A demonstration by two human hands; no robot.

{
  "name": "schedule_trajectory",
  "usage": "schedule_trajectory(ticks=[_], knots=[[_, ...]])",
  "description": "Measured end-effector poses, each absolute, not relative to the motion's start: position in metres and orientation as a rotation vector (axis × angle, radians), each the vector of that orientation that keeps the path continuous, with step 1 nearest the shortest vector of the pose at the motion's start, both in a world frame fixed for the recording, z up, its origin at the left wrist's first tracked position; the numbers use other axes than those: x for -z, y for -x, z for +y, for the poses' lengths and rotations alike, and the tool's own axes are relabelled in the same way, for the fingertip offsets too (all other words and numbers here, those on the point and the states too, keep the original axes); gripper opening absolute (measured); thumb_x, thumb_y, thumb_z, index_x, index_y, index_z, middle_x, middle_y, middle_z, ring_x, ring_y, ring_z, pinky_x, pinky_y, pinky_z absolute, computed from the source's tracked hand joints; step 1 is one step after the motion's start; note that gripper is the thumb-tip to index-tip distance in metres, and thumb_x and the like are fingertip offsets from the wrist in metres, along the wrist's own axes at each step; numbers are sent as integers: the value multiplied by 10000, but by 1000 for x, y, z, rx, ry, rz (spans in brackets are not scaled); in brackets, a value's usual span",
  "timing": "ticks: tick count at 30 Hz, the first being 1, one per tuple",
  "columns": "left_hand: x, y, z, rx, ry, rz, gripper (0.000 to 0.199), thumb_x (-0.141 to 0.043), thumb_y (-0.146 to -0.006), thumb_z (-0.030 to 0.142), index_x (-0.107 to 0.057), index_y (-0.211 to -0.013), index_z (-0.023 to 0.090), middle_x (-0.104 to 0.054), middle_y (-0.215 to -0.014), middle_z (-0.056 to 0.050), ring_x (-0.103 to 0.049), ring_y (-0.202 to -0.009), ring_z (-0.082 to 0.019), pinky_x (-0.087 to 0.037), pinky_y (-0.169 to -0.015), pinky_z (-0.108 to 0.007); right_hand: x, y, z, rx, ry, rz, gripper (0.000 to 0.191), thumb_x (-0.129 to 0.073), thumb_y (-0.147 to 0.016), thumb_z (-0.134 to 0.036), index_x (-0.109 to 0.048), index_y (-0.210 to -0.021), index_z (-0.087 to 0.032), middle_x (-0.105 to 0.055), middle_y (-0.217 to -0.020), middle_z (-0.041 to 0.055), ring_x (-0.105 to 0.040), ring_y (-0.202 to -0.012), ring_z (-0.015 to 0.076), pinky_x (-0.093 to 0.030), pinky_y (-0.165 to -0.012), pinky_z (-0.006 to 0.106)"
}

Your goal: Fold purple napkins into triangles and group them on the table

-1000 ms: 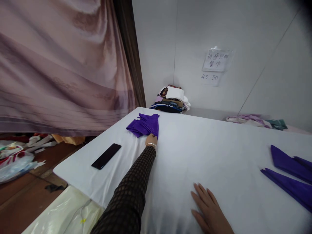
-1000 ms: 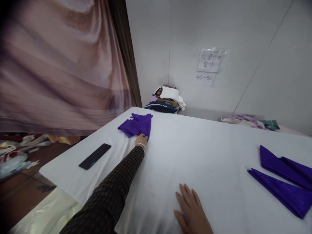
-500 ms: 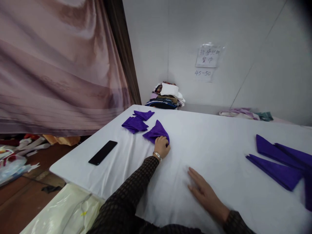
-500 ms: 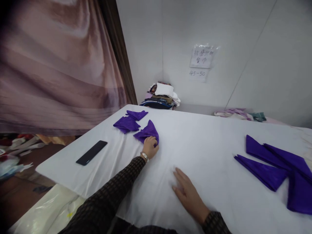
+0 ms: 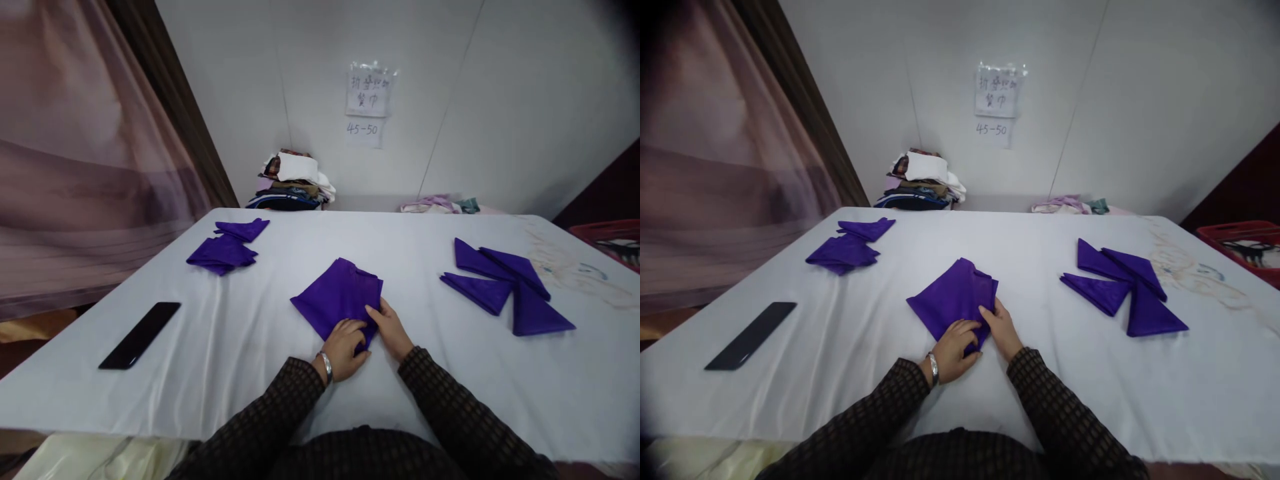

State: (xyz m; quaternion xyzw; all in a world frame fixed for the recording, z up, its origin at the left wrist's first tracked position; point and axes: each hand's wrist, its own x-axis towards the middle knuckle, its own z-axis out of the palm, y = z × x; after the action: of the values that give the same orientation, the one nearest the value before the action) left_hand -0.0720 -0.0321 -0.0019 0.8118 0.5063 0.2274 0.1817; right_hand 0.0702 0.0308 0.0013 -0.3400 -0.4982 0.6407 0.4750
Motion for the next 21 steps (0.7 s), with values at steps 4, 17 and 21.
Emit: schedule_trajectory(ticks=[4, 17, 21], knots=[[4, 73, -31, -692, -2277, 1492, 294, -612, -742, 248, -608, -1031, 189, -546, -1288, -108, -466, -1211, -243, -354, -1040, -431, -3, -71, 34, -1623, 784, -1062, 385, -624, -806, -392, -597, -1139, -202, -672, -1099, 49, -595, -1010, 224, -428, -943, 410], [-1, 80, -34, -1161, -1719, 1459, 202, -448, -870, 359, -571, -814, 208, -640, -1142, -84, -590, -1052, -198, -463, -910, -358, -9, -68, 44, -1733, 589, -796, 393, -577, -835, -462, -593, -1122, -195, -689, -1011, 44, -621, -936, 196, -488, -830, 360], [-10, 88, -32, -1329, -1417, 1509, 248, -505, -825, 445, -562, -835, 203, -653, -1114, -79, -594, -1048, -214, -463, -915, -358, 3, -64, 49, -1704, 659, -731, 321, -731, -694, -348, -642, -955, -183, -703, -815, 7, -638, -737, 172, -503, -728, 328]])
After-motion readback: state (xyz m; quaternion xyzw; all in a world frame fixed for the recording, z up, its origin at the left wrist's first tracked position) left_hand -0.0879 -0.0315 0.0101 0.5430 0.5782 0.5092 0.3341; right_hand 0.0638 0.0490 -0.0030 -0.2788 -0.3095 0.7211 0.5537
